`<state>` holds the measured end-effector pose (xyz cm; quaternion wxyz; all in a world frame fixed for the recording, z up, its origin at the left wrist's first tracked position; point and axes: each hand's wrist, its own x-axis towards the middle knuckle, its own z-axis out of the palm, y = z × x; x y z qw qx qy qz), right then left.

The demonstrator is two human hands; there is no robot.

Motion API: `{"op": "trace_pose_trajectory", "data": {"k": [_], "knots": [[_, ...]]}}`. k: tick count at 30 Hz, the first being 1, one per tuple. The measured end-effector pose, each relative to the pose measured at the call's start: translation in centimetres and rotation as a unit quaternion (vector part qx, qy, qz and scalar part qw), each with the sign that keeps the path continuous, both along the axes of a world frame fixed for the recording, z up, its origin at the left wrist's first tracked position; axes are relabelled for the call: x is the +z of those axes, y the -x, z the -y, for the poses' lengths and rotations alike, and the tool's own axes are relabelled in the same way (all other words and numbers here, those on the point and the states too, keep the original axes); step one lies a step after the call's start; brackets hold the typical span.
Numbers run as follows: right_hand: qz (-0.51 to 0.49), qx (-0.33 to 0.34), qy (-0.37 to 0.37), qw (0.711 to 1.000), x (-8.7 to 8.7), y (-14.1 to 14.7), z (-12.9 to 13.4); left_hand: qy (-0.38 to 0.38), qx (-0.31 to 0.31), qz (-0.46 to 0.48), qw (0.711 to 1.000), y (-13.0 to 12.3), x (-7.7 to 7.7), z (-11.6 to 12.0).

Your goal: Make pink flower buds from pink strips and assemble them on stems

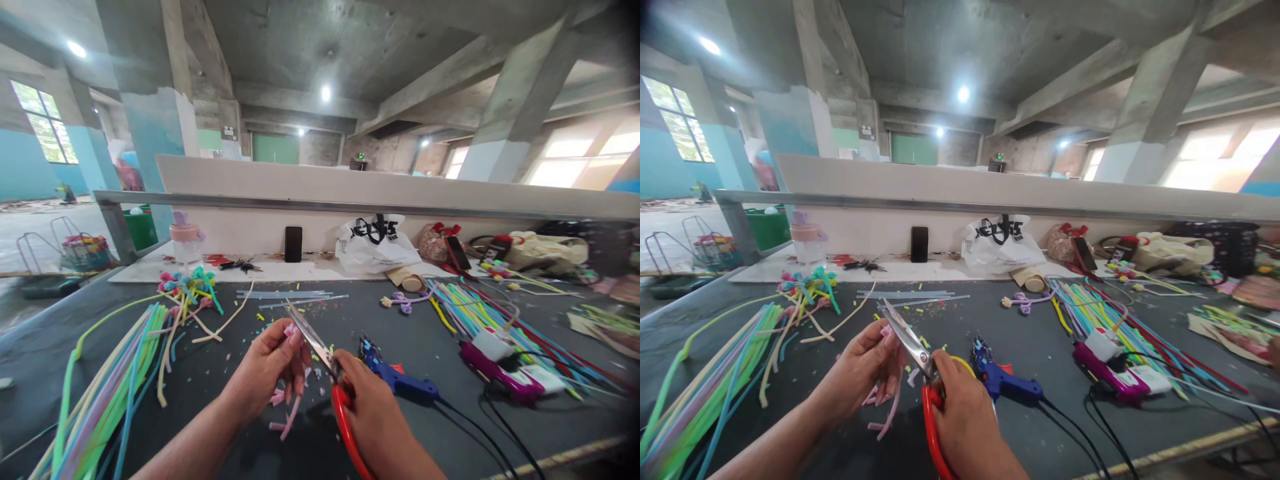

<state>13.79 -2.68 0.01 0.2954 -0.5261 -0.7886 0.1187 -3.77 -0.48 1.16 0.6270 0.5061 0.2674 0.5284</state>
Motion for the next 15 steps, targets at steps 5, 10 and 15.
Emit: {"op": "trace_pose_trajectory", "data": {"k": [5, 10, 15], "knots": [[-0.044, -0.031, -0.003, 0.999, 0.08, -0.32, -0.45, 0.003, 0.024, -0.004, 1.000, 0.02, 0.33, -0.08], [0.014, -0.047, 0.013, 0.999, -0.08, -0.17, -0.09, -0.012, 0.051, -0.009, 0.999, 0.35, -0.20, -0.28], [0.040, -0.046, 0.002, 0.998, 0.15, 0.15, 0.46, -0.021, 0.058, -0.007, 0.998, 0.42, -0.63, -0.53]]}}
